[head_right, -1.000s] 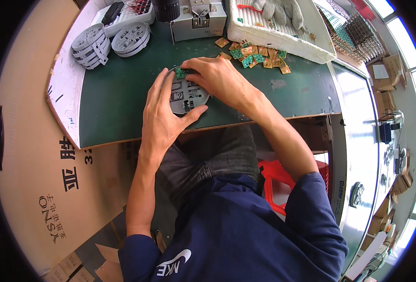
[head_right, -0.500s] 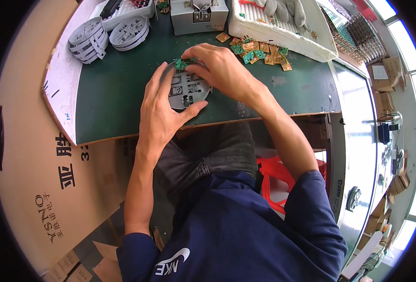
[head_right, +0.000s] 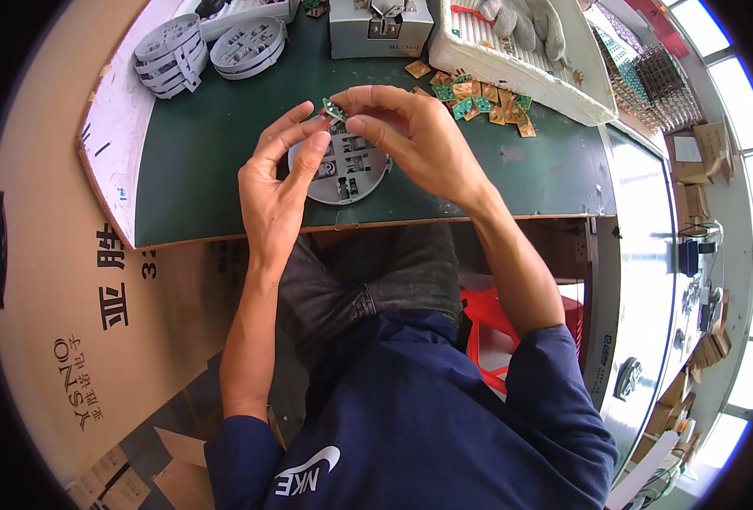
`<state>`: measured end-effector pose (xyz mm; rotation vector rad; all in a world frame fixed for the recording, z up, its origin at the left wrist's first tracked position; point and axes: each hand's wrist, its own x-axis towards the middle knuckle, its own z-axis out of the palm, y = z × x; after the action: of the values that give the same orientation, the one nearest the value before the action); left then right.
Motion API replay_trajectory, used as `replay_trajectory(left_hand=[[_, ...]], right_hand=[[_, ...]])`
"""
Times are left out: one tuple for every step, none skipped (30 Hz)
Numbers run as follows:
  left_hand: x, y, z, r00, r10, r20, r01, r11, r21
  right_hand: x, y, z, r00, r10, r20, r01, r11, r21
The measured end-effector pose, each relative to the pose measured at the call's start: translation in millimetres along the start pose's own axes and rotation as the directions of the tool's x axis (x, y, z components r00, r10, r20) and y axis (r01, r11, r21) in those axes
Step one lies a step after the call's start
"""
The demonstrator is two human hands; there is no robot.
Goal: Assembling small mechanical and electronic parts into a circular housing at a factory workstation.
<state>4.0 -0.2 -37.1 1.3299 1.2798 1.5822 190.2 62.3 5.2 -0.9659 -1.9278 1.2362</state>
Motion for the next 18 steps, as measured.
replay_trajectory(left_hand=[[0,0,1,1.000,0.000,-0.002,0.000,1.000,-0.001],[-1,0,1,1.000,-0.007,-0.020,0.006,0.998,-0.055],[-2,0,1,0.999,-0.015,-0.038,0.011,0.994,-0.109],[-3,-1,1,0.999,-0.015,-0.040,0.010,0.994,-0.109],[-3,-1,0,0.999,0.010,-0.042,-0.013,0.997,-0.081],[-4,-1,-1,0.998,0.034,-0.044,-0.036,0.998,-0.054],[-4,-1,-2,0.998,0.035,-0.044,-0.037,0.998,-0.053],[-4,-1,-2,0.998,0.042,-0.041,-0.043,0.999,-0.033],[-5,-1,-3,0.998,0.050,-0.038,-0.050,0.999,-0.012],[-5,0,-4,0.998,0.050,-0.038,-0.050,0.999,-0.011],[-5,1,-4,0.999,0.044,-0.025,-0.045,0.998,-0.049],[-5,1,-5,0.999,0.039,-0.012,-0.040,0.995,-0.086],[-5,2,-5,0.999,0.039,-0.011,-0.040,0.995,-0.087],[-6,2,-6,1.000,0.020,-0.002,-0.020,0.995,-0.095],[-6,2,-6,1.000,0.001,0.008,0.000,0.995,-0.102],[-6,1,-7,1.000,0.001,0.007,0.000,0.995,-0.101],[-6,0,-8,0.999,0.048,0.014,-0.047,0.997,-0.065],[-5,-1,-8,0.995,0.095,0.022,-0.094,0.995,-0.029]], right_hand=[[-1,-1,2,1.000,0.004,0.012,-0.004,1.000,0.011],[-2,-2,4,1.000,0.003,0.014,-0.003,1.000,0.011],[-4,-3,6,0.999,-0.034,0.008,0.034,0.999,0.009],[-5,-4,7,0.998,-0.071,0.002,0.071,0.997,0.007],[-6,-4,8,0.997,-0.071,0.002,0.071,0.997,0.007],[-7,-2,9,0.997,-0.077,-0.008,0.077,0.997,0.006],[-8,-1,10,0.996,-0.082,-0.017,0.083,0.997,0.006],[-9,0,12,0.996,-0.083,-0.017,0.083,0.997,0.006],[-9,0,13,0.995,-0.097,-0.030,0.096,0.995,-0.026],[-10,0,15,0.993,-0.111,-0.043,0.109,0.992,-0.059],[-11,-1,17,0.993,-0.111,-0.044,0.109,0.992,-0.059],[-11,-1,19,0.996,-0.079,-0.042,0.080,0.997,0.002],[-12,-2,20,0.998,-0.048,-0.038,0.050,0.997,0.063],[-13,-1,22,0.998,-0.049,-0.037,0.051,0.997,0.065],[-14,1,23,0.998,-0.036,-0.047,0.040,0.994,0.103],[-15,2,23,0.998,-0.022,-0.056,0.030,0.990,0.141],[-15,2,24,0.998,-0.023,-0.055,0.030,0.989,0.142],[-15,1,25,0.998,-0.036,-0.050,0.043,0.988,0.149]])
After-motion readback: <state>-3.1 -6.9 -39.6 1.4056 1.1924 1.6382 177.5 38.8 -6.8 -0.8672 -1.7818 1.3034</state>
